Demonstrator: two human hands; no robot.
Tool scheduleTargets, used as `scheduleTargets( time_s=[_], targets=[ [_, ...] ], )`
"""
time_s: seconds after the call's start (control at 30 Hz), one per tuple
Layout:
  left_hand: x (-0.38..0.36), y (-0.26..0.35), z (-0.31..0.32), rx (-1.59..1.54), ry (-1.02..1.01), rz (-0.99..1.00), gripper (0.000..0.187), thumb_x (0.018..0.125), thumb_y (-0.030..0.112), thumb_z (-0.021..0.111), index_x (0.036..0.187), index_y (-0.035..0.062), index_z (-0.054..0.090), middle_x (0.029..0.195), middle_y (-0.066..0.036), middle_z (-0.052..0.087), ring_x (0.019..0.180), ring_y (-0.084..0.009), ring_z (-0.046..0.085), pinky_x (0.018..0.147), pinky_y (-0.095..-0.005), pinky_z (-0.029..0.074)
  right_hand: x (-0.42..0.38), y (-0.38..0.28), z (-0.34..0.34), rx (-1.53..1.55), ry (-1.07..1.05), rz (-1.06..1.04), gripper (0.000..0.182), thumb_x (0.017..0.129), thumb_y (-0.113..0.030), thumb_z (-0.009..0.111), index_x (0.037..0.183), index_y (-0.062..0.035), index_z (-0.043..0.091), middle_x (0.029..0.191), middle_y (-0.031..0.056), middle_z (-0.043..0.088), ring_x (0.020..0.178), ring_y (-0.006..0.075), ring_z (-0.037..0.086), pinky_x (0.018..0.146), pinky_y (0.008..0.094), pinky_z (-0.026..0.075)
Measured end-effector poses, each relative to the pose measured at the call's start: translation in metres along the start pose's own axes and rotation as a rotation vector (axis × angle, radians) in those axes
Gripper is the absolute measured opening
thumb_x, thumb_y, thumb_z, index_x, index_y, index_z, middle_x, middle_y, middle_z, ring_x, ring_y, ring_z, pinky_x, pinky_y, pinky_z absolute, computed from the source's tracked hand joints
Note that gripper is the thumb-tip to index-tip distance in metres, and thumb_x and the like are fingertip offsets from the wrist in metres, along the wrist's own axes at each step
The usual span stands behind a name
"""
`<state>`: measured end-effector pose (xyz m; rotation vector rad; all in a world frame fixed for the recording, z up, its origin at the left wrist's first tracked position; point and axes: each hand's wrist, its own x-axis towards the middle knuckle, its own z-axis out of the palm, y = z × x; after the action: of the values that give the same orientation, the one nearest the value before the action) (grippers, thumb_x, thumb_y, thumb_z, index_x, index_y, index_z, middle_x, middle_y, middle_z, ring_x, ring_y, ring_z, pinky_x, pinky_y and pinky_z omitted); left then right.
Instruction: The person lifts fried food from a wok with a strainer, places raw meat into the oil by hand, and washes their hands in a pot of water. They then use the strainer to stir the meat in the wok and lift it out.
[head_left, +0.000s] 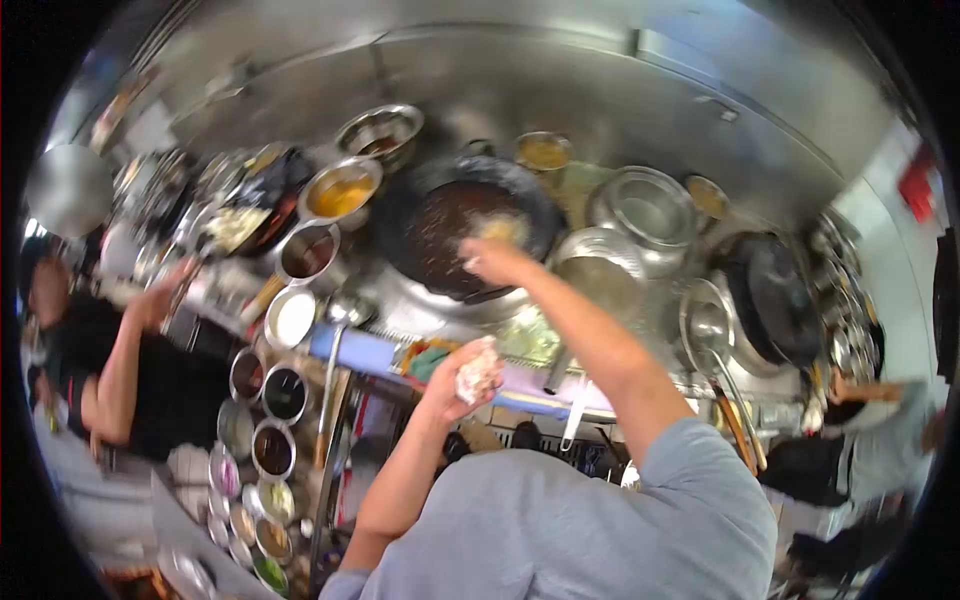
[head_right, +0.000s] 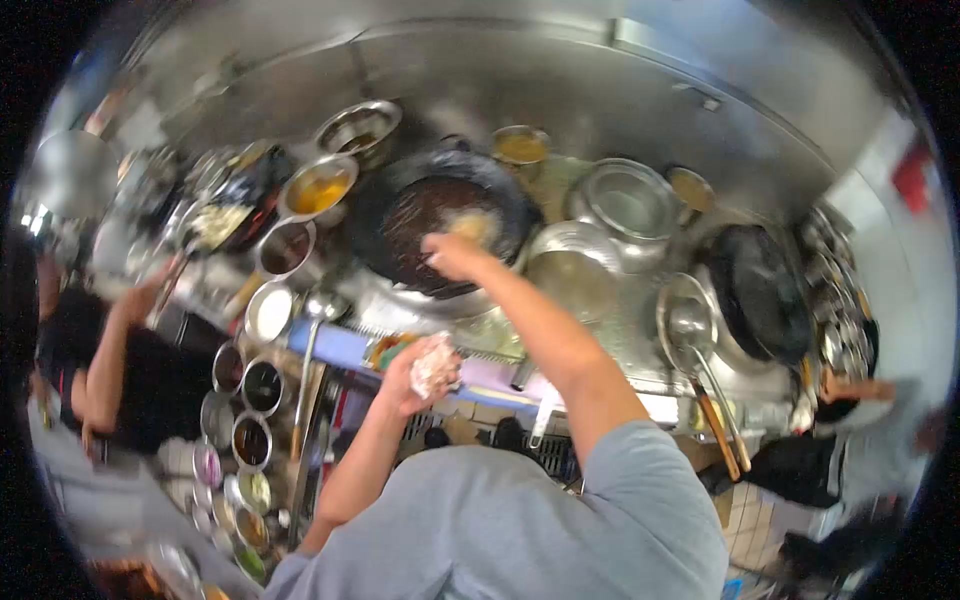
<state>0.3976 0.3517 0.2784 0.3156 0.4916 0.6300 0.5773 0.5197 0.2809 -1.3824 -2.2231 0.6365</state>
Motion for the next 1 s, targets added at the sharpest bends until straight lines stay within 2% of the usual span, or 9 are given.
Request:
scheduleTargets(
  time_s=[0.1,0.23,0.3,0.43,0.6,0.77,0.87,0.93,1.0],
  targets=[
    [0.003,-0.004,-0.004,0.017,-0.067,-0.041,0.033,0.083,0.028,0.050,0.108,0.0067,0.047,0.091,-0.013,0.059,0.071,-0.0209,0.059,0.049,-0.0276,0.050,-0.006,-0.001,0.002,-0.254,0.042,-0.055,0.019,0.074,-0.022,0.058,0.078,-0.0044,0.056,0.081,0.0156,0.059,0.079,0.0320,0.057,0.070,0.0405,0.045],
    [0.015,-0.013,-0.007,0.014,-0.061,-0.011,0.029,0.084,0.024,0.050,0.106,0.0052,0.046,0.092,-0.014,0.058,0.074,-0.0219,0.059,0.056,-0.0302,0.052,-0.020,0.010,0.001,-0.356,0.056,-0.019,0.018,0.071,-0.013,0.058,0.085,-0.0039,0.059,0.082,0.0176,0.058,0.084,0.0337,0.055,0.074,0.0411,0.045],
    [0.019,-0.018,-0.003,-0.010,-0.043,0.017,0.028,0.084,0.023,0.051,0.106,0.0068,0.046,0.094,-0.012,0.057,0.078,-0.0229,0.059,0.063,-0.0344,0.052,-0.039,-0.013,-0.018,-0.254,0.368,-0.019,0.015,0.072,-0.010,0.055,0.085,-0.0042,0.059,0.084,0.0177,0.057,0.084,0.0338,0.055,0.074,0.0404,0.044],
    [0.027,-0.031,0.019,-0.072,0.060,0.050,0.021,0.086,0.023,0.051,0.102,0.0100,0.048,0.092,-0.008,0.057,0.086,-0.0220,0.059,0.067,-0.0419,0.053,-0.083,-0.053,-0.072,-0.064,0.232,-0.008,0.018,0.074,-0.012,0.055,0.091,-0.0051,0.058,0.086,0.0166,0.056,0.080,0.0327,0.055,0.074,0.0372,0.045],
    [0.063,-0.033,0.011,-0.157,-0.029,0.059,0.027,0.086,0.034,0.050,0.106,0.0156,0.051,0.096,-0.004,0.059,0.082,-0.0189,0.060,0.067,-0.0352,0.051,-0.126,-0.080,-0.086,0.112,-0.394,-0.032,0.029,0.073,-0.018,0.061,0.098,-0.0050,0.057,0.090,0.0162,0.059,0.080,0.0313,0.057,0.074,0.0359,0.044],
    [0.082,-0.019,0.020,0.048,-0.076,-0.002,0.028,0.088,0.037,0.047,0.106,0.0154,0.051,0.088,-0.001,0.060,0.072,-0.0155,0.059,0.054,-0.0260,0.049,-0.124,-0.031,-0.064,-0.018,-0.175,-0.203,0.029,0.074,-0.019,0.063,0.096,-0.0029,0.056,0.081,0.0099,0.061,0.073,0.0208,0.058,0.069,0.0339,0.045],
    [0.091,-0.007,0.017,0.156,-0.139,0.012,0.025,0.089,0.032,0.044,0.106,0.0132,0.047,0.088,-0.004,0.059,0.069,-0.0145,0.058,0.051,-0.0250,0.047,-0.128,-0.018,-0.064,0.299,-0.187,-0.028,0.016,0.077,-0.014,0.061,0.086,-0.0022,0.055,0.071,0.0050,0.057,0.067,0.0124,0.053,0.062,0.0282,0.044],
    [0.088,0.001,0.031,0.153,-0.127,0.059,0.024,0.089,0.028,0.044,0.105,0.0107,0.047,0.087,-0.005,0.059,0.067,-0.0144,0.058,0.050,-0.0256,0.048,-0.124,-0.008,-0.060,0.822,-0.108,0.165,0.007,0.080,-0.007,0.057,0.083,-0.0040,0.051,0.068,0.0001,0.051,0.063,0.0072,0.048,0.057,0.0227,0.041],
    [0.091,0.004,0.033,0.173,-0.039,0.230,0.020,0.088,0.025,0.042,0.106,0.0153,0.045,0.090,-0.004,0.059,0.072,-0.0145,0.059,0.052,-0.0257,0.048,-0.126,-0.013,-0.050,0.927,0.051,0.128,0.006,0.081,-0.005,0.055,0.085,-0.0052,0.050,0.071,-0.0008,0.050,0.063,0.0062,0.047,0.056,0.0213,0.040]
  ],
)
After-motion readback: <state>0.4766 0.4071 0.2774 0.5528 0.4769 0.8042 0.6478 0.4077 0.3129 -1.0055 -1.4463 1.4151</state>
